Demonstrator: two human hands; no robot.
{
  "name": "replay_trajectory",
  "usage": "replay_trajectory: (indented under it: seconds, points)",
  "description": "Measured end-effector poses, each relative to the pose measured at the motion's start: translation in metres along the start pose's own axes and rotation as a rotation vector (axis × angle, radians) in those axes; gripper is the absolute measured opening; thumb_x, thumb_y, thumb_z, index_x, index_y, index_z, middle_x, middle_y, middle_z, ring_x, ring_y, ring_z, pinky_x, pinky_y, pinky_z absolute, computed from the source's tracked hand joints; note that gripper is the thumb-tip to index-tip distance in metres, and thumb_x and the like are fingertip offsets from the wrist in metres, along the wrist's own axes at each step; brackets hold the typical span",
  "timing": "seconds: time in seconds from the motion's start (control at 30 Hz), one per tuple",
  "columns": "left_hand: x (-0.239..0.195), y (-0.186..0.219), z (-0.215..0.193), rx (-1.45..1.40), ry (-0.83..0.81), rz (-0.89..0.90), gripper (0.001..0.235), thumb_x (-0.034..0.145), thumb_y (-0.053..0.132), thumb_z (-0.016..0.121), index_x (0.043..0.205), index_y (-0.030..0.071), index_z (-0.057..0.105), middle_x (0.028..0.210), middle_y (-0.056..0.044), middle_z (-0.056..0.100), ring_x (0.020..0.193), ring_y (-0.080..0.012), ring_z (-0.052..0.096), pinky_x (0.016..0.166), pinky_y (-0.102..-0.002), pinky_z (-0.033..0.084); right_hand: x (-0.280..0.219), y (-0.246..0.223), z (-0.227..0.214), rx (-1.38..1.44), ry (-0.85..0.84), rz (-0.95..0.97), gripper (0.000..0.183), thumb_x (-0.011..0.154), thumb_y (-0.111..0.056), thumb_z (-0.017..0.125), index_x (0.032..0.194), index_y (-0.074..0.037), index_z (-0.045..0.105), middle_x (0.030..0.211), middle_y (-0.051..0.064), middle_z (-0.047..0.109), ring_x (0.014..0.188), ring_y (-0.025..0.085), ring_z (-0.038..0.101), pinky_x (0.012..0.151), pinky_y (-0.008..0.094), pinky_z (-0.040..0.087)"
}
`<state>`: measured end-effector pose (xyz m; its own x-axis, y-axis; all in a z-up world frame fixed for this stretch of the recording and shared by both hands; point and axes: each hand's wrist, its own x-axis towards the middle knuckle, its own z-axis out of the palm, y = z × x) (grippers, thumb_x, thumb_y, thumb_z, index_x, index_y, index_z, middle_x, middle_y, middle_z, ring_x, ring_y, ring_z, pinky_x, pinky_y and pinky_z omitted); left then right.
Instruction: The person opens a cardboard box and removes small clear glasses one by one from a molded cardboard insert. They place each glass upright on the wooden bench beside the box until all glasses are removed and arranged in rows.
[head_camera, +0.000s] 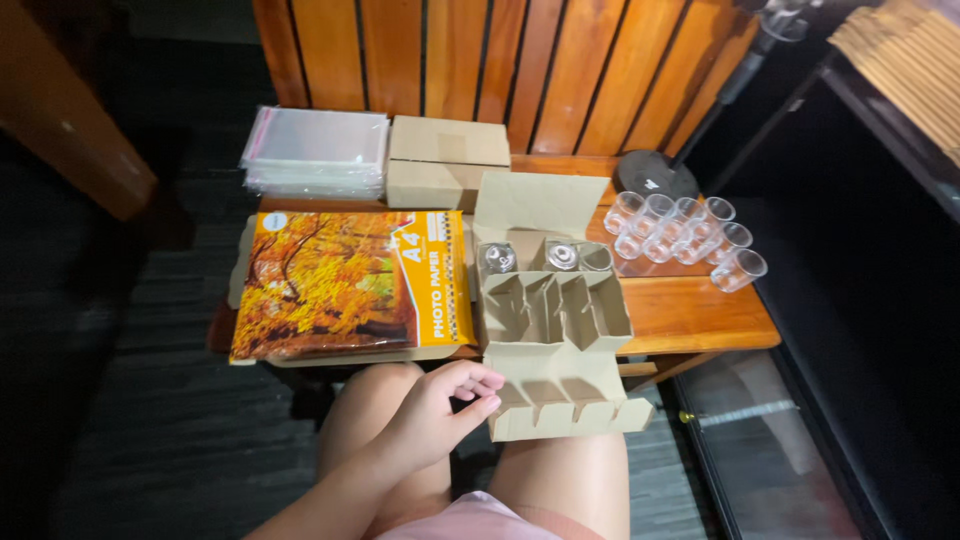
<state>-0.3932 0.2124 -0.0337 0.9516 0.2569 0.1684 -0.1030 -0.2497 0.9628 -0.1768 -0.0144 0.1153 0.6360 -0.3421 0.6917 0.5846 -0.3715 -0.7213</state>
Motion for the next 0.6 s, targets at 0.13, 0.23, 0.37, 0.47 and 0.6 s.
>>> replay_trajectory:
  seconds: [0.13, 0.23, 0.37, 0.47, 0.6]
  points:
    - [-0.006, -0.001, -0.004, -0.005, 0.010, -0.020, 0.023, 0.088, 0.016, 0.074, 0.110, 0.013, 0.075, 0.107, 0.001, 0.081, 0.096, -0.0093, 0.077, 0.084, -0.025, 0.060, -0.013, 0.099, 0.001, -0.080, 0.041, -0.021, 0.023, 0.084, 0.008, 0.066, 0.082, -0.014, 0.061, 0.089, 0.002, 0.064, 0.078, 0.011, 0.063, 0.070, 0.020, 0.049]
    - [-0.008, -0.005, -0.007, 0.026, 0.013, -0.015, 0.022, 0.088, 0.016, 0.075, 0.109, 0.013, 0.076, 0.105, 0.002, 0.082, 0.095, -0.0085, 0.077, 0.084, -0.025, 0.061, -0.006, 0.124, -0.017, -0.136, 0.067, -0.037, 0.024, 0.084, 0.008, 0.065, 0.082, -0.015, 0.061, 0.089, 0.002, 0.063, 0.077, 0.011, 0.062, 0.070, 0.020, 0.048]
    - [-0.009, -0.010, -0.006, 0.008, 0.007, -0.006, 0.023, 0.088, 0.016, 0.075, 0.110, 0.013, 0.075, 0.104, 0.002, 0.081, 0.093, -0.0078, 0.076, 0.081, -0.024, 0.060, 0.005, 0.143, -0.052, -0.229, 0.068, -0.061, 0.024, 0.085, 0.008, 0.064, 0.082, -0.015, 0.060, 0.089, 0.002, 0.062, 0.077, 0.011, 0.061, 0.070, 0.020, 0.048]
    - [-0.008, -0.006, -0.006, 0.037, -0.025, -0.054, 0.023, 0.088, 0.019, 0.073, 0.111, 0.015, 0.075, 0.109, 0.004, 0.082, 0.097, -0.0080, 0.078, 0.084, -0.026, 0.060, 0.020, 0.155, -0.080, -0.302, 0.092, -0.083, 0.025, 0.085, 0.008, 0.063, 0.083, -0.016, 0.060, 0.089, 0.001, 0.062, 0.077, 0.011, 0.061, 0.070, 0.020, 0.047]
    - [-0.008, -0.006, -0.003, 0.049, -0.035, -0.025, 0.024, 0.088, 0.017, 0.074, 0.111, 0.015, 0.075, 0.109, 0.004, 0.081, 0.096, -0.0086, 0.078, 0.086, -0.026, 0.059, 0.027, 0.168, -0.113, -0.384, 0.114, -0.097, 0.025, 0.086, 0.008, 0.062, 0.083, -0.017, 0.059, 0.089, 0.001, 0.061, 0.077, 0.011, 0.060, 0.069, 0.021, 0.047]
